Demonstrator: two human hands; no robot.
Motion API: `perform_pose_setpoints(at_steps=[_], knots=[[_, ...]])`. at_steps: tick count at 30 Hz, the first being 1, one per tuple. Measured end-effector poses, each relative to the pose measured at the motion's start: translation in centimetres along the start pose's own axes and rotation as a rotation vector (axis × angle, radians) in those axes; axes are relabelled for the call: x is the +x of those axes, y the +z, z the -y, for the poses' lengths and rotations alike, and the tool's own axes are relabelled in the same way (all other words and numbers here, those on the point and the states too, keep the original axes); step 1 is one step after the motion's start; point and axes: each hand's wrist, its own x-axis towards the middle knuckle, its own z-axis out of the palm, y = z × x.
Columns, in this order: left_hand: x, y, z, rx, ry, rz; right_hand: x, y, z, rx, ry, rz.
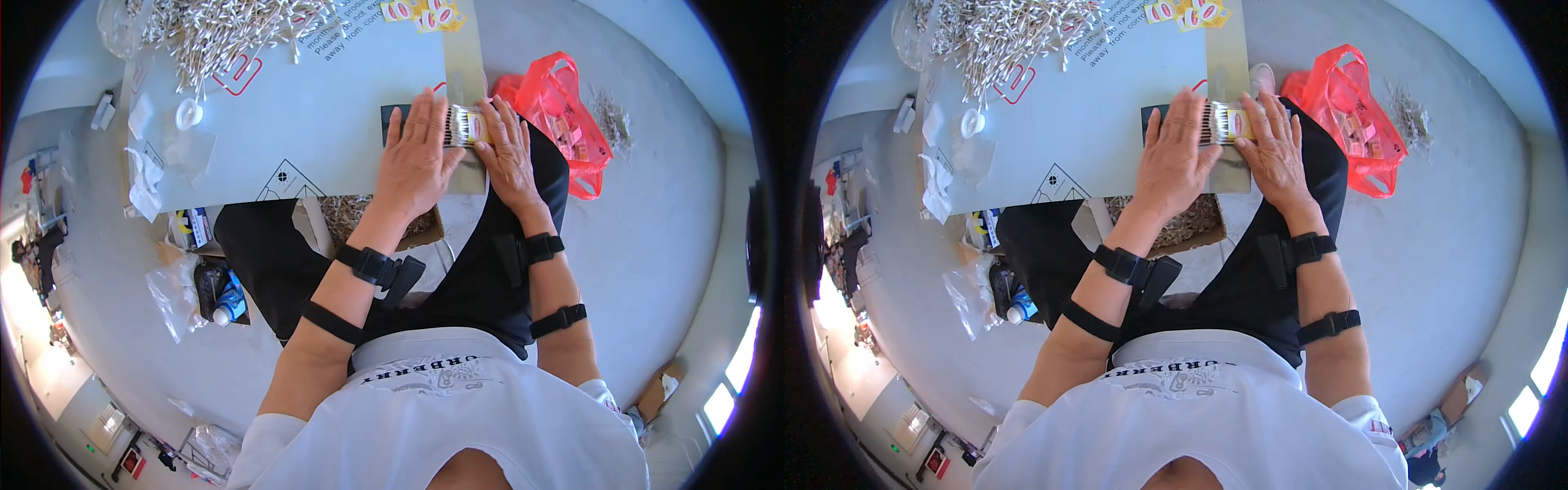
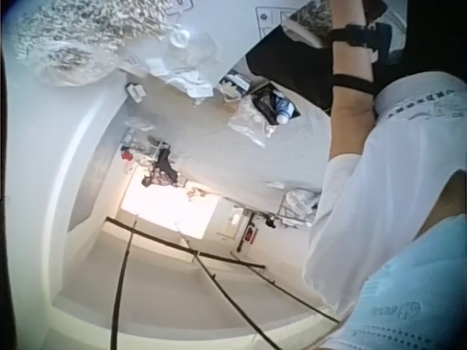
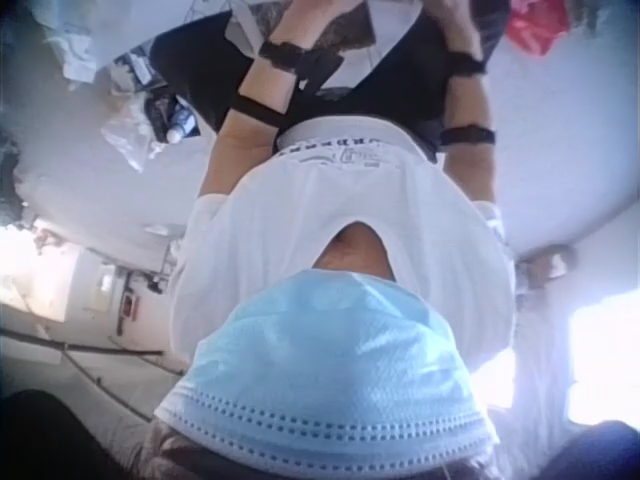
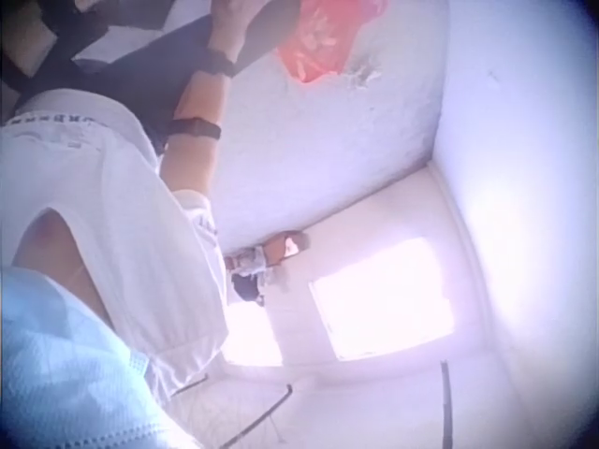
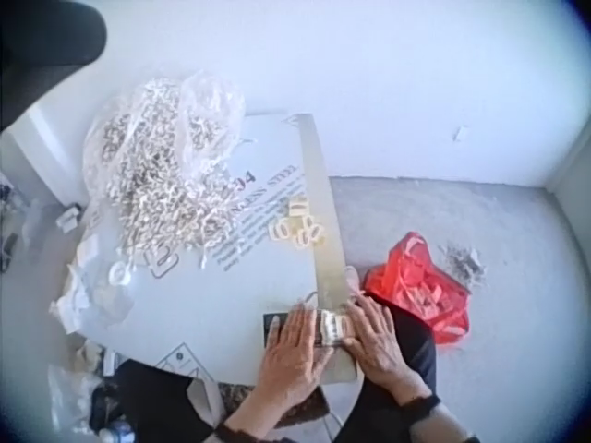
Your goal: Aligning cotton swabs and placing them into a small plastic bag.
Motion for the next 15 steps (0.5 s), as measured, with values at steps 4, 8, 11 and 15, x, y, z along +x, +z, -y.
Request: perform_pose_setpoints(at_steps=[4,8,11,15], knots=[[1.1,0.5,1.3,-0.532,-0.045,-0.383,0.7,1.4,-0.7,0.686,0.39,-0.576],[2.5,1.5,0.9,-0.71,-0.073,-0.42,0.6,3.2,-0.9,1.751,0.85,-0.464],[2.6,1.9,-0.1,-0.839,-0.142,-0.419,0.9,4.6,0.0,1.769,0.801,-0.584],[2.8,2.0,-0.7,-0.898,-0.138,-0.476,1.2,4.3,1.8,1.686,0.76,-0.652]])
